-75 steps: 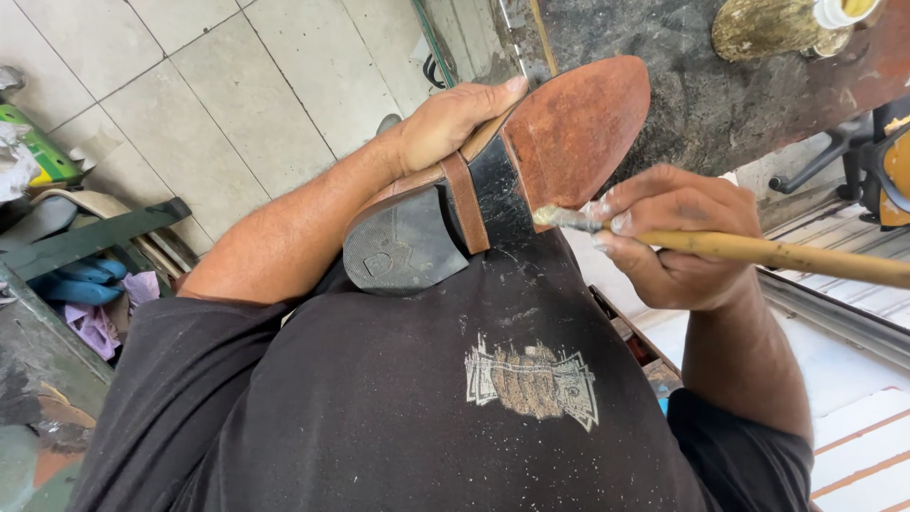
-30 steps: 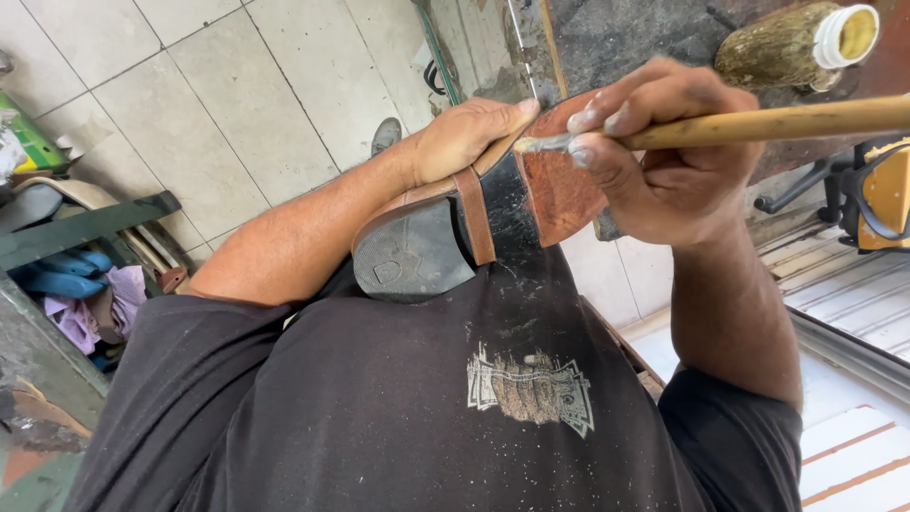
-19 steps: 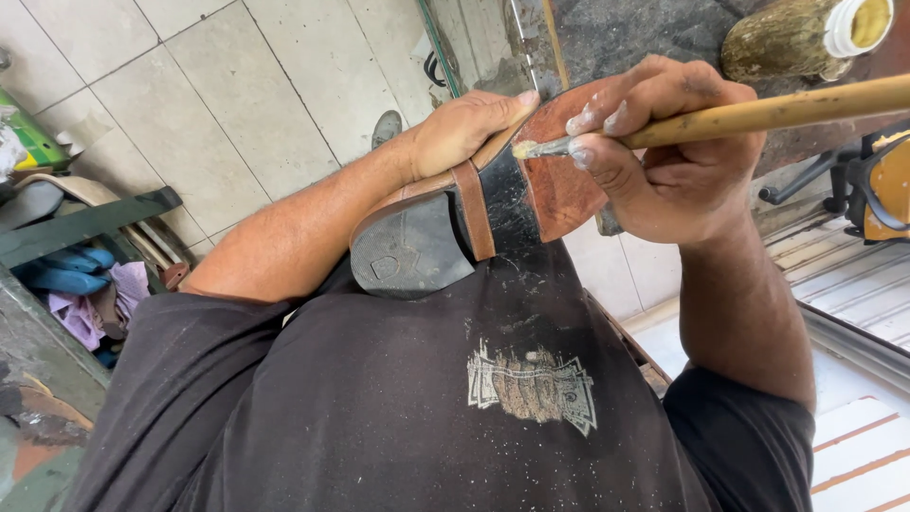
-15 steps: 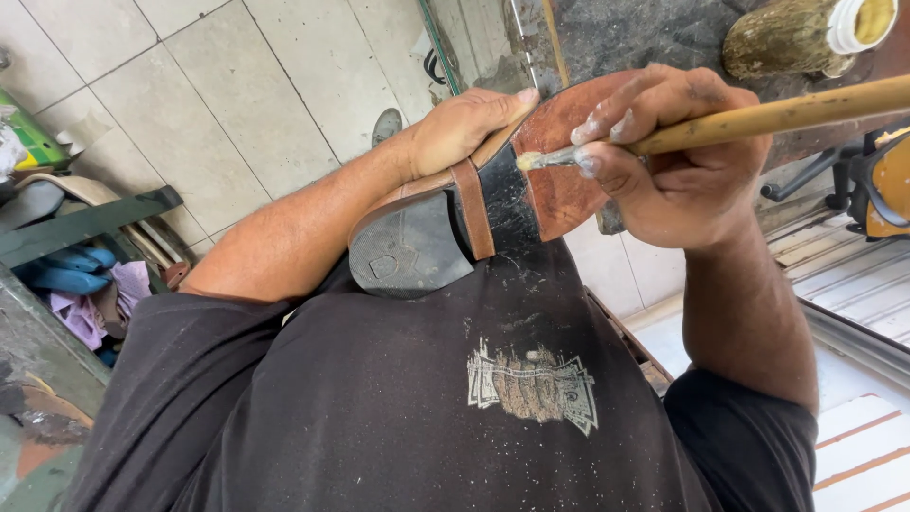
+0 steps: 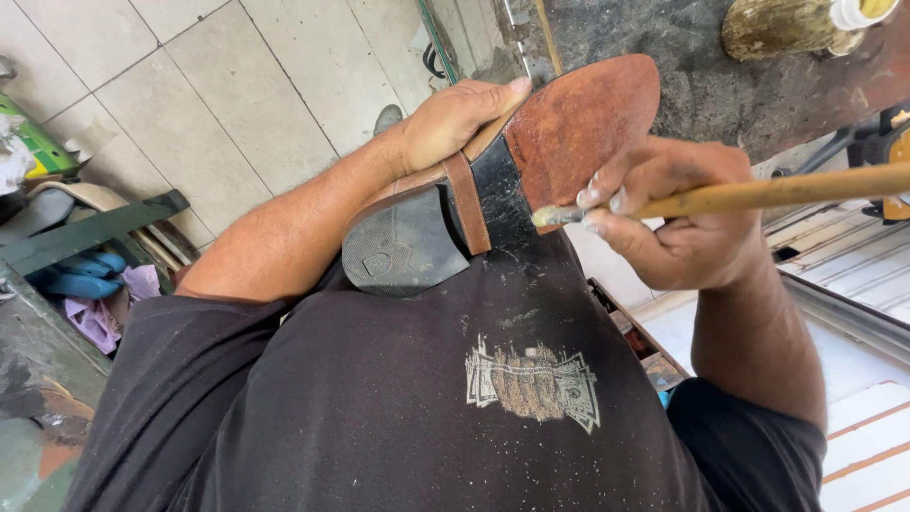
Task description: Applying adhesive to a shoe sole and a replacement part using a brush at a workbench
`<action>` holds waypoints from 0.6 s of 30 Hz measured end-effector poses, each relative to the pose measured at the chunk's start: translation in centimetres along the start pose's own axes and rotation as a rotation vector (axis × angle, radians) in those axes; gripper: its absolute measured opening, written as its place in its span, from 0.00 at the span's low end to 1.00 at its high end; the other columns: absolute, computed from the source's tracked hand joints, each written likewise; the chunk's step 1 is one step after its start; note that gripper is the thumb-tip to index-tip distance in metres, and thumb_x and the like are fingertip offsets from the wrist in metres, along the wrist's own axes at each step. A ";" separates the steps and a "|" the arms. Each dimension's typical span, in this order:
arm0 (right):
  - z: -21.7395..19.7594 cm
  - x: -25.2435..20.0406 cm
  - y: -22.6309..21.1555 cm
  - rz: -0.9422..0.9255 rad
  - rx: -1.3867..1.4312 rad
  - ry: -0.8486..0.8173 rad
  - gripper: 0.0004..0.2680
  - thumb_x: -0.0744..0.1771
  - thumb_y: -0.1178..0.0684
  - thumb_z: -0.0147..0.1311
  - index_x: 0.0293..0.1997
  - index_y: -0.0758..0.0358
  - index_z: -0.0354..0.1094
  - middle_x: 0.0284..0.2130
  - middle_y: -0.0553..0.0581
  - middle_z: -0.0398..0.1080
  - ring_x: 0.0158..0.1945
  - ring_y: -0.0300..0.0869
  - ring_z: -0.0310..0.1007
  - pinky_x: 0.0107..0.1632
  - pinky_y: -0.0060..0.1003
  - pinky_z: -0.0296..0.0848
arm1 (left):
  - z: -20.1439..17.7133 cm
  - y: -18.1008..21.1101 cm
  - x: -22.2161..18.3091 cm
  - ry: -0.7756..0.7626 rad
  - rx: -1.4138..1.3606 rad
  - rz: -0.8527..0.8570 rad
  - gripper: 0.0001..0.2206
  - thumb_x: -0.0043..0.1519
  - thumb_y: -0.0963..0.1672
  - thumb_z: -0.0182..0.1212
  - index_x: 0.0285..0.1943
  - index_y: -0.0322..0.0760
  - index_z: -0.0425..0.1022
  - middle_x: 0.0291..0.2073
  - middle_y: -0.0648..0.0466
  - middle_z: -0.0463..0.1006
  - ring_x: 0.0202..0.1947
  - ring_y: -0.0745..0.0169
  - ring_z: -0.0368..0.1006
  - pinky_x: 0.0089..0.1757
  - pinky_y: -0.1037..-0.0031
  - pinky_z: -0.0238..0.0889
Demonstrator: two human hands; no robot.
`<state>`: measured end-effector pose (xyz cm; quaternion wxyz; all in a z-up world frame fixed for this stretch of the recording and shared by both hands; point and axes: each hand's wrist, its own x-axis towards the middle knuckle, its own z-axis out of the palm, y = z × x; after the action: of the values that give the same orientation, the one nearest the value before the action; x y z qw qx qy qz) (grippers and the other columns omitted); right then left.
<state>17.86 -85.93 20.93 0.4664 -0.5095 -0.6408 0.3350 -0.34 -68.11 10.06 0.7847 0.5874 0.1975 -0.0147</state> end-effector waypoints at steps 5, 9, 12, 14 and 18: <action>-1.2 -0.5 -0.8 -0.144 -0.107 -0.208 0.07 0.65 0.60 0.59 0.27 0.65 0.66 0.24 0.59 0.72 0.25 0.40 0.76 0.22 0.26 0.72 | 0.3 0.4 -0.2 0.028 -0.082 -0.075 0.24 0.67 0.56 0.44 0.43 0.42 0.84 0.35 0.60 0.86 0.38 0.74 0.80 0.50 0.79 0.75; -0.8 -2.5 1.8 -0.174 0.091 0.141 0.08 0.63 0.68 0.57 0.37 0.69 0.57 0.32 0.74 0.69 0.32 0.51 0.79 0.33 0.38 0.85 | 0.2 0.2 -0.2 0.036 -0.050 -0.077 0.25 0.66 0.57 0.44 0.42 0.42 0.84 0.35 0.61 0.86 0.37 0.76 0.80 0.50 0.80 0.75; -0.5 -3.2 1.8 -0.252 0.003 0.002 0.03 0.65 0.61 0.58 0.34 0.64 0.67 0.31 0.65 0.74 0.29 0.42 0.81 0.23 0.26 0.79 | 0.1 0.6 -0.2 -0.001 0.020 -0.012 0.26 0.67 0.57 0.40 0.44 0.41 0.83 0.35 0.60 0.85 0.38 0.73 0.80 0.51 0.78 0.75; -0.3 -3.6 -0.3 -0.118 -0.112 0.047 0.07 0.63 0.60 0.61 0.28 0.63 0.63 0.27 0.63 0.73 0.27 0.47 0.78 0.32 0.36 0.77 | 0.3 0.5 -0.4 0.009 -0.039 -0.033 0.25 0.68 0.56 0.41 0.44 0.41 0.83 0.36 0.60 0.85 0.40 0.74 0.80 0.51 0.79 0.74; 0.2 -3.8 1.5 -0.354 -0.058 0.260 0.07 0.64 0.65 0.59 0.34 0.67 0.61 0.25 0.66 0.71 0.31 0.52 0.78 0.29 0.37 0.78 | 0.3 -0.1 -0.3 -0.020 -0.042 0.026 0.24 0.69 0.56 0.41 0.43 0.41 0.83 0.35 0.60 0.84 0.38 0.73 0.79 0.51 0.77 0.75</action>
<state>18.31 -89.17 18.53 0.5818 -0.4410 -0.6642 0.1609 -0.59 -68.45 10.15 0.7989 0.5730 0.1824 -0.0064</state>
